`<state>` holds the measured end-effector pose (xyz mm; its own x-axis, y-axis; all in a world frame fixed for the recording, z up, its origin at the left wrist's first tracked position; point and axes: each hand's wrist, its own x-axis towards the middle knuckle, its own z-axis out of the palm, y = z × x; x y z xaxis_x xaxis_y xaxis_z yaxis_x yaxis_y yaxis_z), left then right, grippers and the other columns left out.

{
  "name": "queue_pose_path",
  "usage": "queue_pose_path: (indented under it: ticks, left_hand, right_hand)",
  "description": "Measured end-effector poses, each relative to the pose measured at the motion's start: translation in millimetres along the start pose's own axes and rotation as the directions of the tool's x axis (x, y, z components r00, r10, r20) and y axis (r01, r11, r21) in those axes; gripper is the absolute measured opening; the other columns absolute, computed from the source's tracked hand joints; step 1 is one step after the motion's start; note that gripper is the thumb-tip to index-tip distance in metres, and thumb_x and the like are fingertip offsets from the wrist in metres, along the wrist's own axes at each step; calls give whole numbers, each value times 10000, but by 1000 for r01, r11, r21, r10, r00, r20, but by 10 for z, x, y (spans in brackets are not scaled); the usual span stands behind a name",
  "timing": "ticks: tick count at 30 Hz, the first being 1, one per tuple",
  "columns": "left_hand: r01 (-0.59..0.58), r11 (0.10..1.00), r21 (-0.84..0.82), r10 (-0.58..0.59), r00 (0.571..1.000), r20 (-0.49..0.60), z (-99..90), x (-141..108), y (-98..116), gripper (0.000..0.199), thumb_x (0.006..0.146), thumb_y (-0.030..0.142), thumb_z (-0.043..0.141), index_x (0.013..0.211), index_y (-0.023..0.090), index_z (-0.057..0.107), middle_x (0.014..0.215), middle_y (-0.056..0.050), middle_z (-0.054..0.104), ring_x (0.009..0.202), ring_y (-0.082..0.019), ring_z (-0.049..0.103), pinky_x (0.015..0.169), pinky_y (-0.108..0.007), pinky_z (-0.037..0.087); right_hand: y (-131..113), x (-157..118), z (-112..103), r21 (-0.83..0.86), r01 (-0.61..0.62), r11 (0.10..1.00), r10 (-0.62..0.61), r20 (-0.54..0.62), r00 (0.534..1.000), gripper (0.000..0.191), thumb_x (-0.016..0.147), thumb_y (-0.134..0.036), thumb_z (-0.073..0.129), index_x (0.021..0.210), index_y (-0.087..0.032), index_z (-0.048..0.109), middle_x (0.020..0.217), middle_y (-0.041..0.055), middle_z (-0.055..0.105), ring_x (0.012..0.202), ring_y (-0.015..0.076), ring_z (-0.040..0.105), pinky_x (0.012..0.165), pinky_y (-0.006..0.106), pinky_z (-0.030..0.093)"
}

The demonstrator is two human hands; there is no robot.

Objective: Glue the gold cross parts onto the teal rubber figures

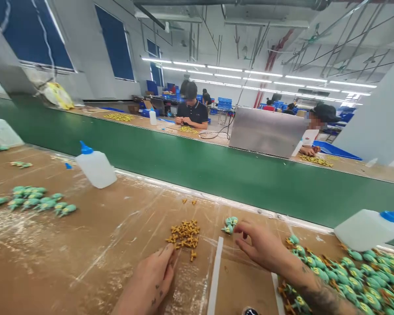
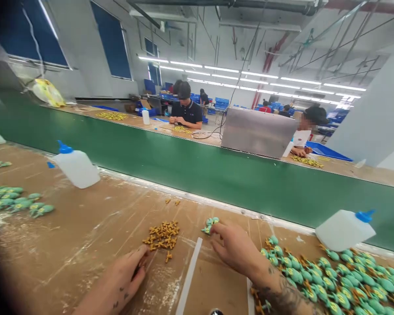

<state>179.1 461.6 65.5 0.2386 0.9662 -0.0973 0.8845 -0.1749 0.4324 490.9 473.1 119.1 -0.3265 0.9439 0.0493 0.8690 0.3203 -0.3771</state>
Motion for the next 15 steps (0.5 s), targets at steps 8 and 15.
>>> queue_pose_path:
  ticks: [8, 15]
  left_hand:
    - [84, 658, -748, -115, 993, 10, 194, -265, 51, 158, 781, 327, 680, 854, 211, 760, 814, -41, 797, 783, -239, 732, 734, -291, 552]
    - [187, 6, -982, -72, 980, 186, 438, -265, 415, 505, 536, 525, 981, 735, 162, 694, 569, -21, 715, 496, -131, 609, 520, -228, 485]
  right_hand:
    - [-129, 514, 373, -134, 73, 988, -52, 156, 986, 182, 936, 9, 607, 885, -141, 697, 1032, 43, 714, 876, 185, 698, 836, 368, 582]
    - [0, -54, 246, 29, 50, 998, -52, 87, 995, 291, 874, -32, 548, 1065, -216, 670, 1034, 57, 681, 909, 214, 699, 837, 352, 574]
